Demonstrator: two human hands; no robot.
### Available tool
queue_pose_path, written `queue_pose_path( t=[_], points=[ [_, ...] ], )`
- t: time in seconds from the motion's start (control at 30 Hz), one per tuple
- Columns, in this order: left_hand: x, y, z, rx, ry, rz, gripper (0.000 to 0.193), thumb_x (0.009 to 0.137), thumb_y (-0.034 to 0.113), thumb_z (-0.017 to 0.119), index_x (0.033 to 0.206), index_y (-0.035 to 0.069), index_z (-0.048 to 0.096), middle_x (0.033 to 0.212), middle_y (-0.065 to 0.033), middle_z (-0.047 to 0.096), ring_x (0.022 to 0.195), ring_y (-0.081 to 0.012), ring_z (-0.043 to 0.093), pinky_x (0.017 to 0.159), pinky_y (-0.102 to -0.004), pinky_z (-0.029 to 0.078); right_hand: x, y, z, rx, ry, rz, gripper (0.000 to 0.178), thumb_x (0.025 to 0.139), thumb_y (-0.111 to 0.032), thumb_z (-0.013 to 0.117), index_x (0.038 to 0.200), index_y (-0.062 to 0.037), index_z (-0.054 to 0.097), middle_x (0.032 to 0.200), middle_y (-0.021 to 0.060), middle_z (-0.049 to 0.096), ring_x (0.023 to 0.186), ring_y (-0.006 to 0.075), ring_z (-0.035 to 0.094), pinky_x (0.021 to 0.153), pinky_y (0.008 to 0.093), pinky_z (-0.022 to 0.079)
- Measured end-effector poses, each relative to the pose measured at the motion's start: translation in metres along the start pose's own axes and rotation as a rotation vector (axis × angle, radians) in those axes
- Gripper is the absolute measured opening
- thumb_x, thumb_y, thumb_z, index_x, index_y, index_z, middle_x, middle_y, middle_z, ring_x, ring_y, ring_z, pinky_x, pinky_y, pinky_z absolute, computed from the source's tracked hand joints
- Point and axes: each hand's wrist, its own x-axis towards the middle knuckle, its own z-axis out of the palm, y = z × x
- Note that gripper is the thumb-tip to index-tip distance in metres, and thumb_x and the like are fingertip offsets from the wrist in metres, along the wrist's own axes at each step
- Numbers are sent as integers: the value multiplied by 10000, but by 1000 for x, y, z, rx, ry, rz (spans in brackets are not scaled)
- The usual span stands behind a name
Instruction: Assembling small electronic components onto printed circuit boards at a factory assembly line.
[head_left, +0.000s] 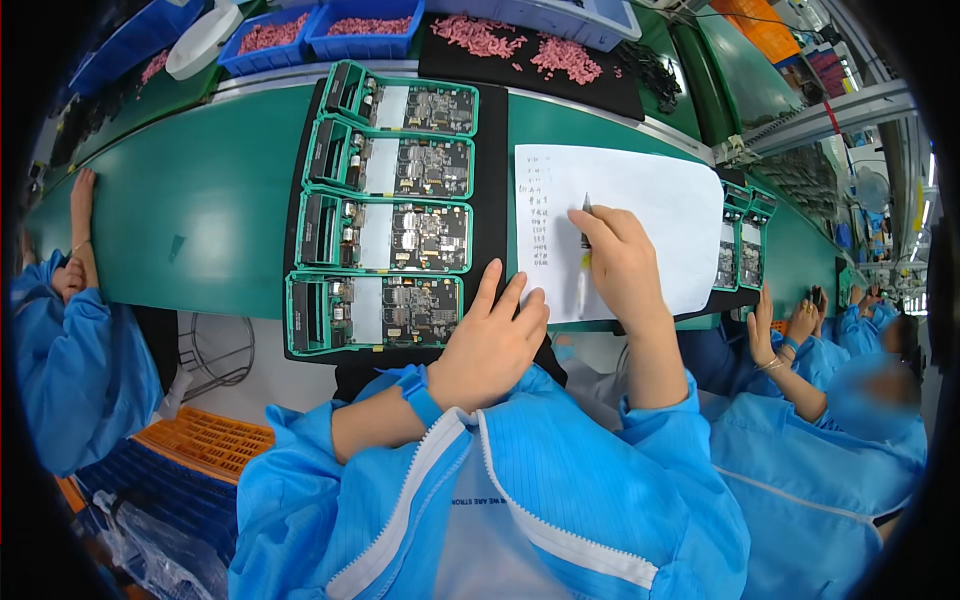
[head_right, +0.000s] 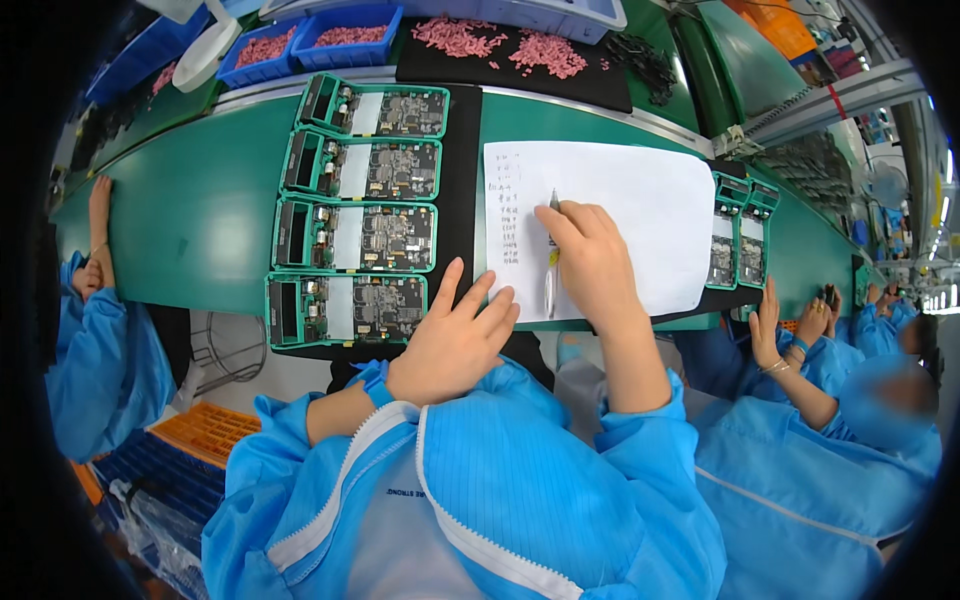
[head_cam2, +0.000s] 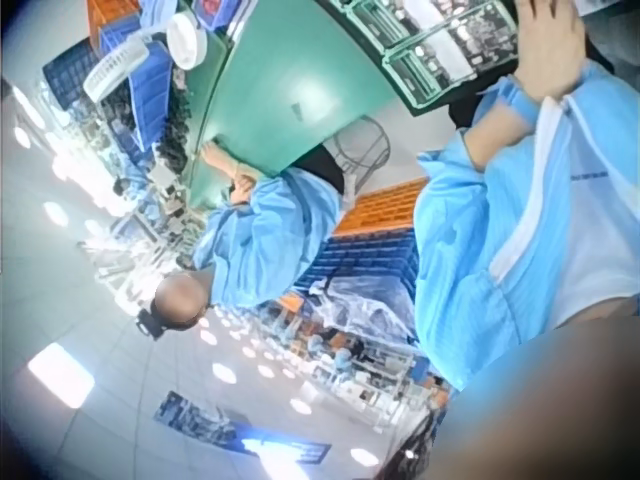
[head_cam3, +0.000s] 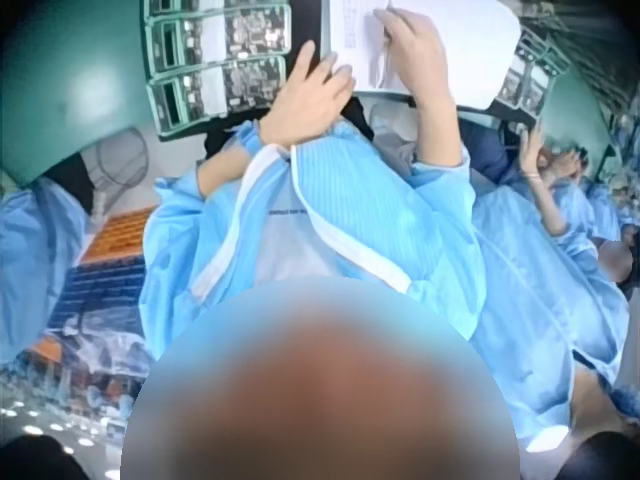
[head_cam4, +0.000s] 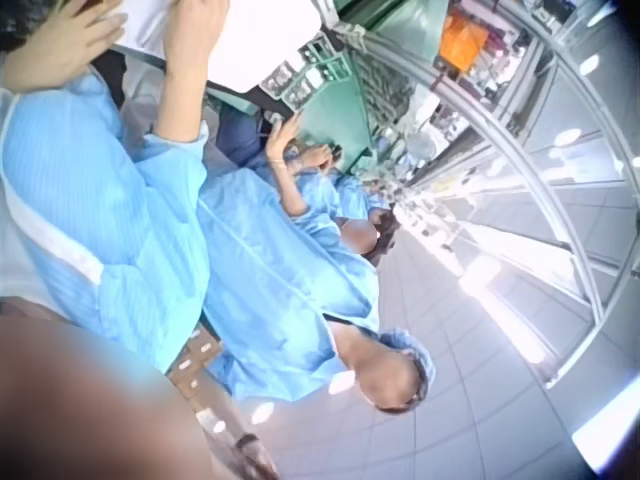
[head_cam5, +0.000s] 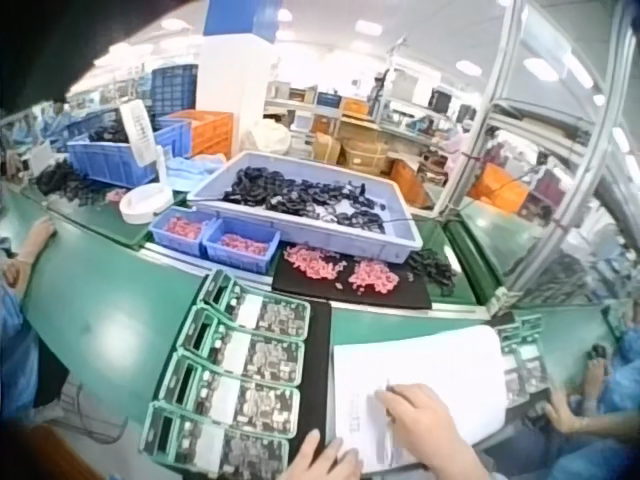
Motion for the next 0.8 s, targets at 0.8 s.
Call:
queue_pose_path(
  t=[0.8],
  points=[
    [-102,-82,-121,-71,546,-629,343,834,162,663,1151,36,624,1299,-143,556,1238,-319,507,1096,-481,275,-38,-36,-6,26,45,60,350,688,60,608,1023,-30,656,1142,182,581,1045,354,553,879,417,437]
  ],
)
